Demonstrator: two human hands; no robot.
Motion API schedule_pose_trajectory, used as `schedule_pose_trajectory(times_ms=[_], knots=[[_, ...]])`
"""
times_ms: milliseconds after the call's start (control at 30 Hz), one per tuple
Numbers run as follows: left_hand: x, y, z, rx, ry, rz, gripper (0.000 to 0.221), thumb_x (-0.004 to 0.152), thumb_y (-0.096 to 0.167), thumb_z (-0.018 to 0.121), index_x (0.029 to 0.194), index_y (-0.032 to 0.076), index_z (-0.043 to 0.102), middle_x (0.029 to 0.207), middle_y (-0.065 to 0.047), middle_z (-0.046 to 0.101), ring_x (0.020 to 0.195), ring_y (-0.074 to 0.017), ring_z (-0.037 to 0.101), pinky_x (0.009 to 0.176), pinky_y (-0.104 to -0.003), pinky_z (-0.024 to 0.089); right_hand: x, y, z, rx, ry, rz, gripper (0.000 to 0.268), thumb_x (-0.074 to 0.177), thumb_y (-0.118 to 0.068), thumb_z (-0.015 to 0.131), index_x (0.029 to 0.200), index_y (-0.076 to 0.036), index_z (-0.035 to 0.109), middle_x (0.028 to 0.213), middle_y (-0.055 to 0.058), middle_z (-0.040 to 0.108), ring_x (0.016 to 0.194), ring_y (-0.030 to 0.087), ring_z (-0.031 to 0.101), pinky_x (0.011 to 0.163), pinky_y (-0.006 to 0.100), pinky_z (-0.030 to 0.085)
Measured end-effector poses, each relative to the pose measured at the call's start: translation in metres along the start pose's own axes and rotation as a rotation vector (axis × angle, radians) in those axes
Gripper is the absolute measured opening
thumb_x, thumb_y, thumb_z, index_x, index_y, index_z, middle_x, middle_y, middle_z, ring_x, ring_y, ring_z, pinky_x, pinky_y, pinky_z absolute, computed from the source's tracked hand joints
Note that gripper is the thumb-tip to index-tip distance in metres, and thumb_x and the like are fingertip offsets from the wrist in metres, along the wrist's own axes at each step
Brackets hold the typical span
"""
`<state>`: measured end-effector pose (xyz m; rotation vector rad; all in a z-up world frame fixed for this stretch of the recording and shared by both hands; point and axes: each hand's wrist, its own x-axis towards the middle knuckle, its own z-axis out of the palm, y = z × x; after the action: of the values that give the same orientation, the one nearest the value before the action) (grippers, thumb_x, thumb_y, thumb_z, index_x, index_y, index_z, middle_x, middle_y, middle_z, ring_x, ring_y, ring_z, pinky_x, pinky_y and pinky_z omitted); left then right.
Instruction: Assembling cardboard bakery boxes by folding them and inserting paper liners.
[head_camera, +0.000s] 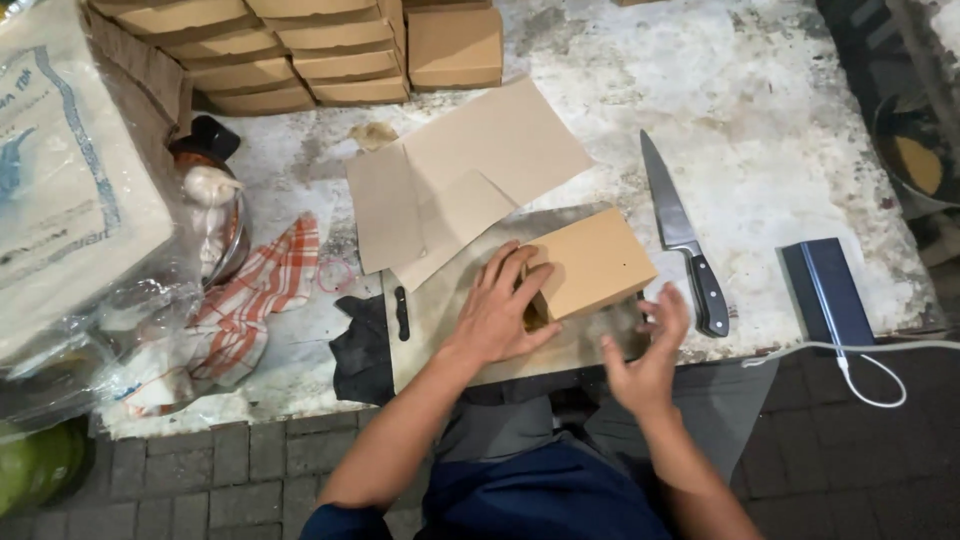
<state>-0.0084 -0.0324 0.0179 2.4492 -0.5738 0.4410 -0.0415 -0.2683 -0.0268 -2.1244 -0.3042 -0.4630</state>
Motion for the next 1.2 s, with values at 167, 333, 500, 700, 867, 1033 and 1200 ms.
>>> schedule_pose_trajectory(times_ms=[167, 333, 500, 700, 867, 1033, 1200], knots=[[0.011, -0.009, -0.004, -0.16, 0.136, 0.063, 0.065, 0.068, 0.048, 0.08, 0.12, 0.011, 0.067, 0.12, -0.015, 0.061, 0.119, -0.0415, 0.057, 0.097, -0.051, 0.05, 0.01, 0.03, -0.009, 0.283, -0.018, 0.194, 0.078, 0.09, 0.003, 0.057, 0.152, -0.001, 0.011, 0.149, 0.028, 0.032, 0.12, 0.04, 0.049, 0.089, 0.044, 0.044], [0.025, -0.051, 0.029, -0.415, 0.149, -0.071, 0.052, 0.081, 0.061, 0.066, 0.107, 0.016, 0.072, 0.09, -0.004, 0.071, 0.088, -0.0286, 0.07, 0.079, -0.042, 0.055, 0.025, 0.016, -0.009, 0.083, -0.076, 0.105, 0.051, 0.099, -0.014, 0.051, 0.144, 0.005, 0.036, 0.131, 0.02, 0.042, 0.103, 0.032, 0.052, 0.079, 0.04, 0.049], [0.067, -0.049, 0.005, -0.569, 0.25, -0.478, 0.038, 0.1, 0.042, 0.045, 0.093, 0.009, 0.063, 0.075, -0.015, 0.062, 0.074, -0.034, 0.064, 0.065, -0.044, 0.049, 0.022, 0.011, 0.001, 0.021, -0.089, 0.16, 0.052, 0.092, -0.018, 0.064, 0.136, 0.0, 0.043, 0.124, 0.013, 0.044, 0.107, 0.034, 0.055, 0.088, 0.044, 0.048], [0.092, -0.046, 0.001, -0.478, 0.234, -0.826, 0.051, 0.101, 0.049, 0.042, 0.125, 0.005, 0.051, 0.095, -0.024, 0.069, 0.089, -0.0444, 0.069, 0.074, -0.053, 0.052, 0.014, 0.024, 0.006, 0.017, -0.059, 0.121, 0.051, 0.092, -0.025, 0.066, 0.131, -0.002, 0.042, 0.121, 0.012, 0.044, 0.103, 0.034, 0.055, 0.088, 0.043, 0.047], [0.07, -0.087, -0.027, -0.361, 0.364, -0.703, 0.054, 0.102, 0.045, 0.044, 0.133, 0.0, 0.047, 0.101, -0.025, 0.064, 0.089, -0.0413, 0.067, 0.078, -0.051, 0.052, 0.015, 0.023, 0.005, -0.011, -0.082, 0.125, 0.051, 0.091, -0.026, 0.066, 0.13, -0.004, 0.041, 0.123, 0.011, 0.043, 0.101, 0.032, 0.055, 0.089, 0.044, 0.047], [0.017, -0.154, -0.07, 0.315, -0.129, -1.11, 0.068, 0.09, 0.057, 0.06, 0.136, 0.008, 0.052, 0.127, -0.019, 0.055, 0.118, -0.0394, 0.054, 0.09, -0.058, 0.048, 0.016, 0.015, 0.007, 0.032, -0.075, 0.128, 0.047, 0.095, -0.027, 0.063, 0.131, -0.006, 0.039, 0.122, 0.013, 0.041, 0.103, 0.035, 0.053, 0.09, 0.046, 0.046], [0.006, -0.108, -0.091, 0.143, -0.172, -1.161, 0.085, 0.088, 0.053, 0.069, 0.146, -0.001, 0.036, 0.139, -0.029, 0.046, 0.131, -0.0455, 0.045, 0.102, -0.06, 0.04, 0.017, 0.018, 0.009, 0.022, -0.075, 0.111, 0.048, 0.094, -0.026, 0.064, 0.129, -0.004, 0.04, 0.123, 0.013, 0.042, 0.107, 0.037, 0.053, 0.092, 0.048, 0.046]])
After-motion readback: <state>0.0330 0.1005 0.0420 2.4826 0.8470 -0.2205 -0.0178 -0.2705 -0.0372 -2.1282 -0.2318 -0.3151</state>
